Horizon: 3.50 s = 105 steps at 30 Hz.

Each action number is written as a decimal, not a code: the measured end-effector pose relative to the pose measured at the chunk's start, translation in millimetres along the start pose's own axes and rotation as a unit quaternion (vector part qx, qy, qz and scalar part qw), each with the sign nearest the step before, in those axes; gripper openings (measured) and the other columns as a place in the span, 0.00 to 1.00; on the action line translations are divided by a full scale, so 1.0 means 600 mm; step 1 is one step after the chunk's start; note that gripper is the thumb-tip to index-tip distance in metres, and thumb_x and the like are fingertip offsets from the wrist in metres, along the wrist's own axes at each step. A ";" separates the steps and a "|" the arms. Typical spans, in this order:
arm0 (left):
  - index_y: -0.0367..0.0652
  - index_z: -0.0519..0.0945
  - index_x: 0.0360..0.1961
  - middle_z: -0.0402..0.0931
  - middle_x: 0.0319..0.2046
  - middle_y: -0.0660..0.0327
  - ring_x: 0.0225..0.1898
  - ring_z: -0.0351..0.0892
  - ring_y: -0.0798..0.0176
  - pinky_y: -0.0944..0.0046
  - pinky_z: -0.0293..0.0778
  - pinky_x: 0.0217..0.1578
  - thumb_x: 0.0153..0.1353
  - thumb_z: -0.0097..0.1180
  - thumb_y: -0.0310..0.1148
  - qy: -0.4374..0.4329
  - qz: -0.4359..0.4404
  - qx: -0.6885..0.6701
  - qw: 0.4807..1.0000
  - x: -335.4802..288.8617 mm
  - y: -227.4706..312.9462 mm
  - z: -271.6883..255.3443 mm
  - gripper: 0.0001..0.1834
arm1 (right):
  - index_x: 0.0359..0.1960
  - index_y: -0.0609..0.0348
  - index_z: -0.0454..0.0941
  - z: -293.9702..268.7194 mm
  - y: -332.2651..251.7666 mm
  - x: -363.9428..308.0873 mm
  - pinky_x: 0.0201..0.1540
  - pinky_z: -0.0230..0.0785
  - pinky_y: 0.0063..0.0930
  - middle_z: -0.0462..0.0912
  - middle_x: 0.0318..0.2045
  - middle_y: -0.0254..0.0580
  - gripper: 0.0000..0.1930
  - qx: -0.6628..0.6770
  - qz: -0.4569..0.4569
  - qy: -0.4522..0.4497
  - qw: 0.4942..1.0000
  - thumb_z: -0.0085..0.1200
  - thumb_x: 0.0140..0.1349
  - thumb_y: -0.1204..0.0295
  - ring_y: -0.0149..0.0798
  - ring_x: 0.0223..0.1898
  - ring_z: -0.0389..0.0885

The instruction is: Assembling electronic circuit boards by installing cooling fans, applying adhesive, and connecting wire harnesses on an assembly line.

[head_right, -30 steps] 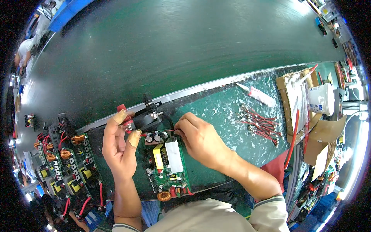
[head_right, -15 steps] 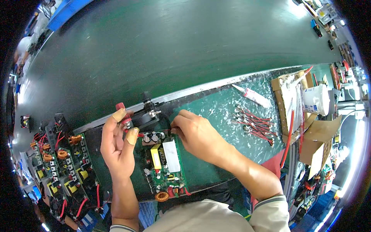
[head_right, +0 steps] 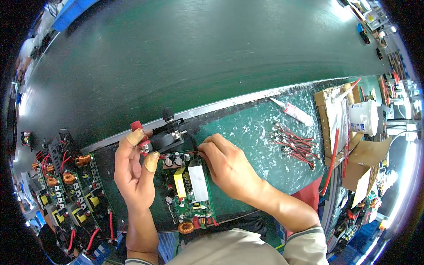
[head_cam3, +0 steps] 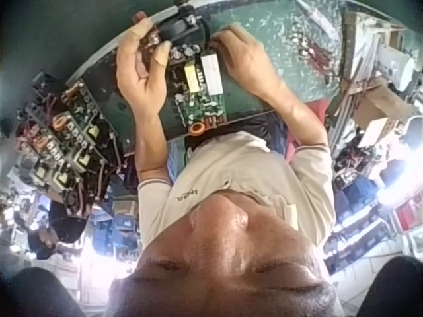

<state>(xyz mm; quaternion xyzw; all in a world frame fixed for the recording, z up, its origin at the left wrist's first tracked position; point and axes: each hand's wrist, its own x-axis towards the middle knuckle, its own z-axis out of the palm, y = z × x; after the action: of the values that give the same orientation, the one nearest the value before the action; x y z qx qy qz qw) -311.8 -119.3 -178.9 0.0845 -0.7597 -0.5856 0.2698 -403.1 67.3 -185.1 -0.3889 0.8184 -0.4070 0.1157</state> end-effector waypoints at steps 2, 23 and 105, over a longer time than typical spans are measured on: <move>0.32 0.75 0.55 0.76 0.51 0.49 0.50 0.76 0.58 0.61 0.71 0.52 0.60 0.61 0.20 0.000 0.000 0.000 1.000 -0.001 -0.001 -0.003 0.21 | 0.40 0.66 0.75 0.002 -0.001 0.000 0.38 0.75 0.41 0.77 0.37 0.51 0.10 -0.009 -0.005 0.011 1.000 0.58 0.56 0.84 0.55 0.36 0.80; 0.32 0.68 0.62 0.69 0.59 0.50 0.60 0.71 0.55 0.55 0.65 0.63 0.63 0.58 0.20 -0.059 -0.010 0.009 0.998 -0.005 -0.005 -0.014 0.26 | 0.39 0.65 0.79 -0.004 -0.002 -0.003 0.37 0.77 0.38 0.81 0.39 0.48 0.09 -0.003 -0.020 0.019 1.000 0.61 0.55 0.83 0.52 0.36 0.83; 0.54 0.84 0.50 0.40 0.76 0.57 0.74 0.42 0.38 0.24 0.54 0.62 0.35 0.77 0.37 -0.353 0.106 0.529 0.764 0.105 0.119 0.036 0.34 | 0.38 0.67 0.76 -0.044 -0.002 0.036 0.38 0.75 0.46 0.78 0.36 0.53 0.09 0.013 -0.041 -0.105 0.994 0.57 0.55 0.82 0.58 0.36 0.80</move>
<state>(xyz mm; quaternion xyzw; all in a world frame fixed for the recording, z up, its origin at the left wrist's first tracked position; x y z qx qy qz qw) -362.1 -107.7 -96.2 -0.0802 -0.9947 -0.0467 -0.0445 -430.4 66.4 -164.6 -0.4610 0.7799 -0.3786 0.1895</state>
